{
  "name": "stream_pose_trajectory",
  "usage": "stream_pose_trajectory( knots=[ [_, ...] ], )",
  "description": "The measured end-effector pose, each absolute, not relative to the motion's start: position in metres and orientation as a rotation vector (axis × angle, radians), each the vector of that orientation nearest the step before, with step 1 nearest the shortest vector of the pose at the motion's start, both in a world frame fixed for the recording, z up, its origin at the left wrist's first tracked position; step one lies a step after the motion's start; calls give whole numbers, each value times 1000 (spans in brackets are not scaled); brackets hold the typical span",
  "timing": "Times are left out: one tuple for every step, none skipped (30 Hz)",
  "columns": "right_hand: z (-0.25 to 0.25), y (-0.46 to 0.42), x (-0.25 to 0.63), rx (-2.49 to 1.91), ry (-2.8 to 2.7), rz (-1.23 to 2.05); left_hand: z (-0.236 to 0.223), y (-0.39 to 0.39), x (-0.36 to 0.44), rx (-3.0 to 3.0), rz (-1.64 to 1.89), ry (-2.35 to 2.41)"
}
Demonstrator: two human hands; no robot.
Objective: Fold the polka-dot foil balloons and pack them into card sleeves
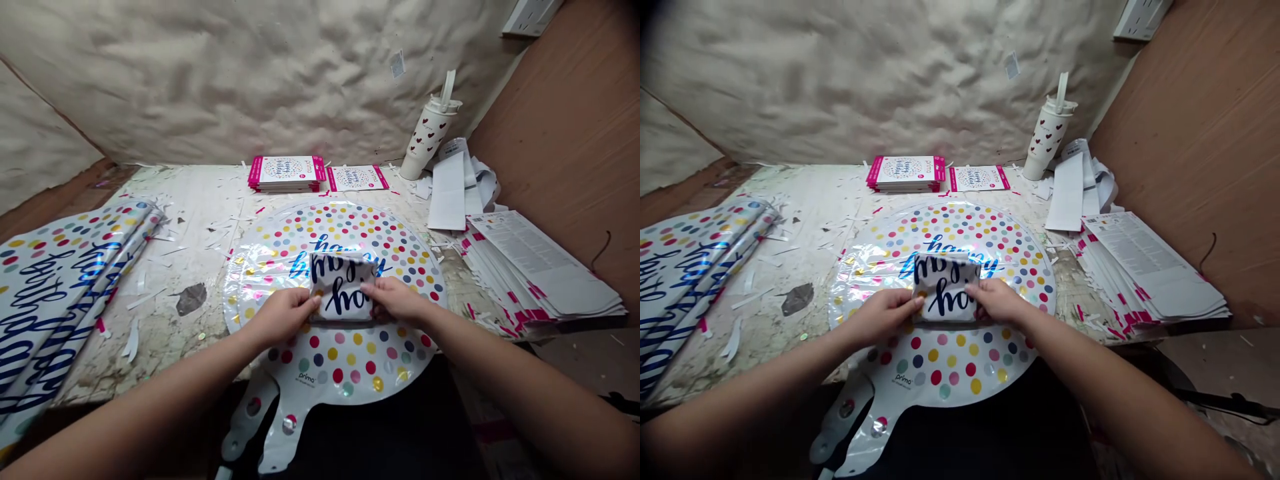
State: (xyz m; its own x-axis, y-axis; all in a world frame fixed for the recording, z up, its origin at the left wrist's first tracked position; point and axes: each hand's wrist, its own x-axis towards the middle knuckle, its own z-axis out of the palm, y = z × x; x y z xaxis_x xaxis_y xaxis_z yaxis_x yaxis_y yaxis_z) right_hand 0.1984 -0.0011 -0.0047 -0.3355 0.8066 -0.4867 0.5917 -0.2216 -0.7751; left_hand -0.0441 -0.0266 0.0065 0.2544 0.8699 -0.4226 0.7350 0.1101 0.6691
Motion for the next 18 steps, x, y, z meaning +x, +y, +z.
stream_pose_trajectory(
  knots=[
    [-3, 6, 196, -1766, -1758, 1594, 8, -17, -41, 1526, 155, 1542],
    [-1, 11, 193, -1828, -1746, 1534, 8, -9, -39, 1443, 119, 1553],
    [2, 14, 189, -1867, -1784, 1388, 8, -1, -36, 1400, 88, 1552],
    [5, 14, 185, -1876, -1850, 1176, 9, 4, -34, 1392, 64, 1542],
    [7, 11, 181, -1845, -1934, 947, 9, 7, -32, 1405, 53, 1528],
    [10, 6, 177, -1784, -2025, 724, 10, 8, -30, 1425, 54, 1515],
    [11, 0, 173, -1689, -2125, 552, 11, 7, -30, 1455, 66, 1506],
    [12, -7, 171, -1569, -2218, 464, 11, 3, -30, 1486, 88, 1504],
    [13, -14, 171, -1445, -2281, 467, 11, -2, -31, 1544, 130, 1503],
    [13, -21, 174, -1338, -2296, 503, 10, -9, -34, 1645, 198, 1497],
    [12, -26, 179, -1272, -2255, 543, 8, -16, -38, 1792, 296, 1472],
    [9, -31, 186, -1250, -2180, 582, 4, -24, -43, 1972, 419, 1413],
    [6, -35, 195, -1265, -2102, 615, -2, -31, -48, 2160, 550, 1317],
    [2, -39, 204, -1294, -2058, 643, -8, -38, -54, 2331, 663, 1195],
    [-2, -42, 212, -1307, -2076, 662, -15, -43, -58, 2461, 739, 1073],
    [-7, -45, 218, -1280, -2153, 663, -21, -48, -62, 2542, 762, 975],
    [-12, -48, 222, -1209, -2271, 639, -27, -52, -65, 2600, 742, 893],
    [-17, -52, 223, -1106, -2394, 582, -30, -54, -67, 2646, 694, 822]
  ],
)
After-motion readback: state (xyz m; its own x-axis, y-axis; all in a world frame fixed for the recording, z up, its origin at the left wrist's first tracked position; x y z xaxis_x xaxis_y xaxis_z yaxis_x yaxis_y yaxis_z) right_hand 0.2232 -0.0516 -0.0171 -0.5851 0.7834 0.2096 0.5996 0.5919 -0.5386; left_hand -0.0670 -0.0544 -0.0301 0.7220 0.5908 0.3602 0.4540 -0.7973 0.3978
